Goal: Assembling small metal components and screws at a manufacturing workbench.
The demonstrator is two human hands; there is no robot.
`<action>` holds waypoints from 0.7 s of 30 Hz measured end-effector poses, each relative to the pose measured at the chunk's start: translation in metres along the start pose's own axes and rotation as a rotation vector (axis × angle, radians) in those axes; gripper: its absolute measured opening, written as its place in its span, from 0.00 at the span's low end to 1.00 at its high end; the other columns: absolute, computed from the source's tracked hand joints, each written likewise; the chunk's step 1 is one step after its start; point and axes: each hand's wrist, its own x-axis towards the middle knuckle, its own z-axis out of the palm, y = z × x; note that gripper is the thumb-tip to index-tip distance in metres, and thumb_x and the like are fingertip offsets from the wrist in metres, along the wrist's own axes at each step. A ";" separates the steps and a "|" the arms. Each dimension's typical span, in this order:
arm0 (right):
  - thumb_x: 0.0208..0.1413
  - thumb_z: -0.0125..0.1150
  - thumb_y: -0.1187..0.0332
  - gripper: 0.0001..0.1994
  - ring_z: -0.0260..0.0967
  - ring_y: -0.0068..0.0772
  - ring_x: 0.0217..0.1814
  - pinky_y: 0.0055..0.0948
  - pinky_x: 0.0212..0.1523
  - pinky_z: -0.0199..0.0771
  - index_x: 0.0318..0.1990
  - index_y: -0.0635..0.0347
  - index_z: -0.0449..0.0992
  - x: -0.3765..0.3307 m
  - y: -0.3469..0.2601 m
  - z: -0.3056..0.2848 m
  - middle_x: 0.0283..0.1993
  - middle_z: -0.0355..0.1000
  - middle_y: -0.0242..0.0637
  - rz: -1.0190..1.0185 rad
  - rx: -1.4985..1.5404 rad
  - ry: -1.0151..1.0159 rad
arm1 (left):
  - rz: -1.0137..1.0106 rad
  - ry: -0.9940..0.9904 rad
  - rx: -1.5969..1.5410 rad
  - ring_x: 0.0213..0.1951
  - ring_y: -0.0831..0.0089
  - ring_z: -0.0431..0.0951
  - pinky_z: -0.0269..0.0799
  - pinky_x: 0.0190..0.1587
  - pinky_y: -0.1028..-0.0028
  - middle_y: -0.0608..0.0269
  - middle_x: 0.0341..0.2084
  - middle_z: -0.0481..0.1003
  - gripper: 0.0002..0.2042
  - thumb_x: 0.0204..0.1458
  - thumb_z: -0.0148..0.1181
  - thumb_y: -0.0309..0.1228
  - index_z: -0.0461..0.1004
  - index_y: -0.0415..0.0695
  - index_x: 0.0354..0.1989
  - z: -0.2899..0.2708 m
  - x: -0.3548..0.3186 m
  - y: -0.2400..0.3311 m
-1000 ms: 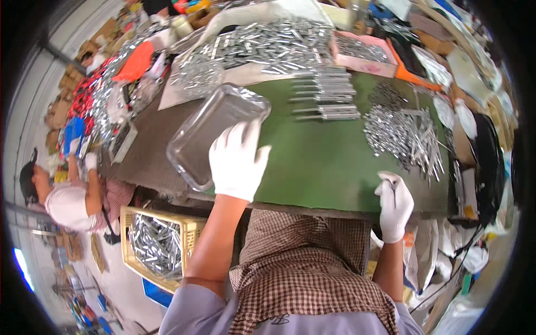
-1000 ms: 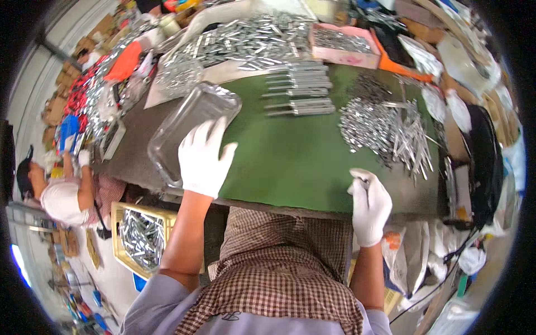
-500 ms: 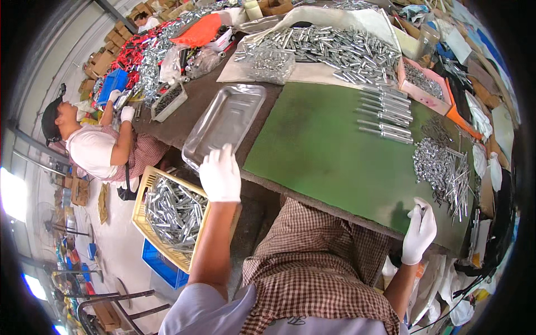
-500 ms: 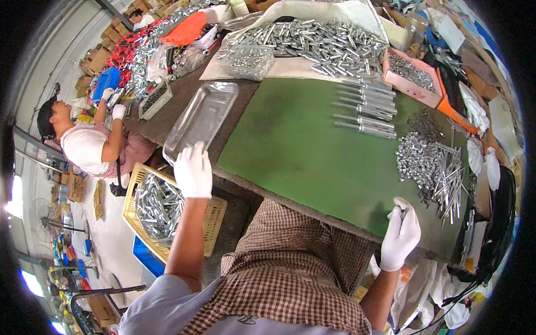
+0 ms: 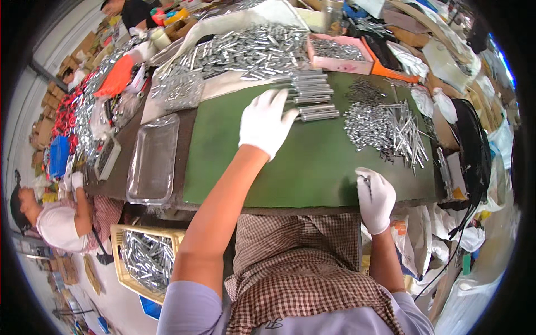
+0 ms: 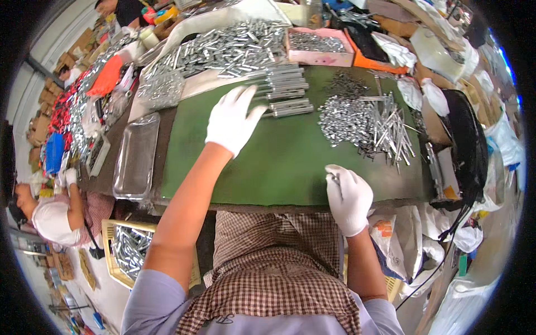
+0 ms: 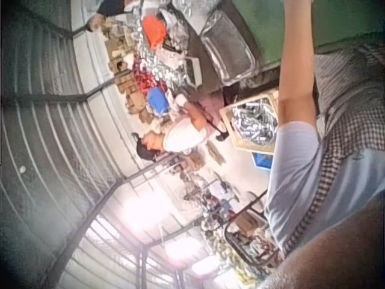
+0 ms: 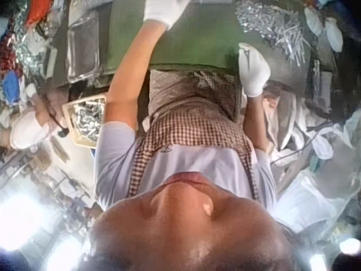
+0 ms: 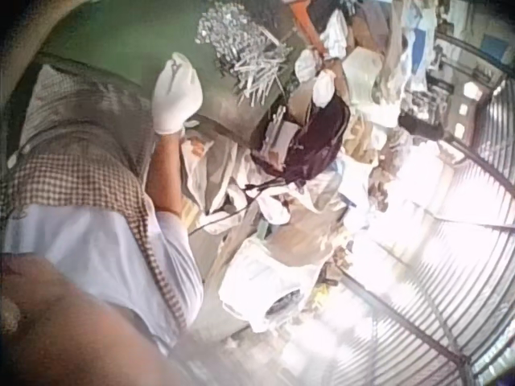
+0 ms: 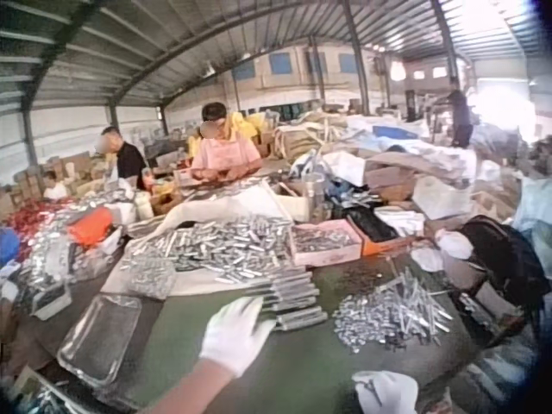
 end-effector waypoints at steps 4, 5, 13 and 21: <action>0.50 0.61 0.76 0.07 0.75 0.46 0.32 0.36 0.35 0.74 0.37 0.60 0.78 0.000 -0.003 -0.002 0.32 0.76 0.43 -0.042 -0.008 0.037 | -0.041 -0.069 0.060 0.56 0.55 0.71 0.66 0.59 0.62 0.50 0.54 0.72 0.25 0.59 0.51 0.51 0.70 0.43 0.55 0.057 0.075 0.026; 0.50 0.61 0.76 0.07 0.75 0.46 0.31 0.36 0.33 0.74 0.37 0.60 0.78 0.000 -0.005 -0.002 0.30 0.76 0.42 -0.059 -0.007 0.034 | -0.103 -0.091 0.110 0.57 0.56 0.71 0.65 0.60 0.63 0.51 0.54 0.72 0.27 0.59 0.49 0.53 0.70 0.43 0.55 0.068 0.086 0.028; 0.48 0.62 0.74 0.09 0.73 0.41 0.27 0.35 0.29 0.73 0.38 0.58 0.77 -0.001 -0.001 -0.001 0.25 0.73 0.37 -0.089 -0.055 0.018 | -0.149 -0.243 0.261 0.59 0.58 0.68 0.61 0.61 0.61 0.55 0.53 0.72 0.28 0.58 0.45 0.57 0.73 0.44 0.52 0.092 0.108 0.036; 0.47 0.62 0.74 0.09 0.74 0.40 0.28 0.35 0.30 0.73 0.38 0.58 0.77 0.001 -0.003 -0.002 0.26 0.74 0.37 -0.084 -0.034 0.007 | -0.113 -0.226 0.282 0.56 0.58 0.70 0.62 0.60 0.61 0.53 0.51 0.73 0.28 0.58 0.45 0.56 0.74 0.44 0.51 0.085 0.081 0.040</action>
